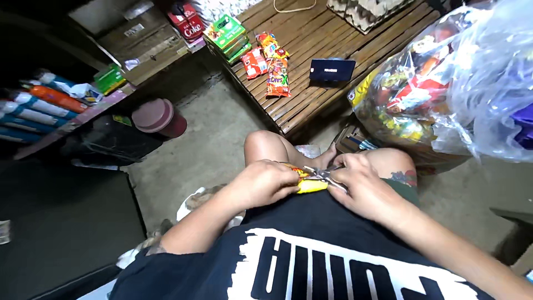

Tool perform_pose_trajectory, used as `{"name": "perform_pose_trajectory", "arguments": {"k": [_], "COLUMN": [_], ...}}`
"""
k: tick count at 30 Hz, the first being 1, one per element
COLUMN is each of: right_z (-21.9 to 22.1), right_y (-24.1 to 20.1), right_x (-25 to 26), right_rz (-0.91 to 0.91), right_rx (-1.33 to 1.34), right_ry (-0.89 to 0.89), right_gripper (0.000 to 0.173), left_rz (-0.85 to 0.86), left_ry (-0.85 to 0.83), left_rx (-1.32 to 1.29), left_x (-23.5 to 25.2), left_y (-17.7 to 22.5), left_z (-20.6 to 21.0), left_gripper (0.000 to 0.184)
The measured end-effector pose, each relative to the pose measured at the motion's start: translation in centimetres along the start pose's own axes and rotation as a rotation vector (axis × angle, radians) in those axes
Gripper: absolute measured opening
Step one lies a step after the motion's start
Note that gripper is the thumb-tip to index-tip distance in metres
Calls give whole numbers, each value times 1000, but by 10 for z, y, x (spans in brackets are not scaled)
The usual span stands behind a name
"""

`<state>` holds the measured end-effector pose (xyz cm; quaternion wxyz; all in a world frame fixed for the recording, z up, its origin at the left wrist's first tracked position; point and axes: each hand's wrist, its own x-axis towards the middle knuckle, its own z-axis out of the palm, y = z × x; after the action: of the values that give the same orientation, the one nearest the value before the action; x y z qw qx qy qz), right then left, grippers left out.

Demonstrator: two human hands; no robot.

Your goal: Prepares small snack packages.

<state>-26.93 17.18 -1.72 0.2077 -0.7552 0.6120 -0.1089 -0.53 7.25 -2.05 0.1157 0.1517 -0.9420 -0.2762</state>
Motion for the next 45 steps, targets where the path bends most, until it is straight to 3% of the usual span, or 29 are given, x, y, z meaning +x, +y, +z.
{"name": "perform_pose_trajectory", "arguments": {"k": [4, 7, 10, 13, 15, 18, 21, 23, 27, 30, 32, 34, 37, 39, 42, 45], "right_z": [-10, -12, -1, 15, 29, 55, 80, 92, 99, 96, 94, 95, 93, 91, 88, 85], "right_y": [16, 54, 100, 132, 147, 157, 157, 160, 167, 171, 176, 181, 185, 187, 192, 195], "right_x": [-8, -26, -57, -89, -102, -110, -109, -104, -96, -94, -92, -89, -84, -82, -74, -54], "right_rz": [45, 59, 177, 331, 384, 367, 279, 204, 169, 174, 172, 155, 147, 149, 157, 163], "right_rx": [-6, 121, 284, 459, 544, 617, 639, 597, 565, 557, 519, 460, 405, 396, 455, 471], "right_ry": [153, 238, 277, 310, 387, 509, 644, 703, 710, 676, 637, 608, 566, 537, 521, 538], "right_gripper": [33, 38, 40, 38, 35, 33, 34, 38, 37, 36, 36, 37, 35, 36, 36, 34], "left_rz": [-28, -51, -154, -360, -470, -582, -663, -725, -756, -634, -575, -640, -757, -739, -678, -627], "left_ry": [119, 289, 429, 409, 359, 306, 362, 477, 868, 943, 793, 598, 515, 488, 444, 223], "left_rx": [122, 204, 111, -65, -47, 84, 167, 148, -16, -108, -177, -191, -248, -353, -670, -1032], "left_x": [11, 10, 12, 25, 40, 76, 118, 144, 179, 189, 187, 175, 152, 139, 124, 113], "left_y": [10, 3, -20, -64, -92, -117, -149, -176, -237, -262, -282, -300, -302, -277, -196, -114], "left_z": [-15, -36, -57, -74, -83, -100, -121, -138, -148, -122, -86, -42, 24, 63, 106, 143], "left_gripper": [18, 15, 17, 21, 23, 26, 30, 32, 33, 33, 36, 46, 48, 46, 44, 44]}}
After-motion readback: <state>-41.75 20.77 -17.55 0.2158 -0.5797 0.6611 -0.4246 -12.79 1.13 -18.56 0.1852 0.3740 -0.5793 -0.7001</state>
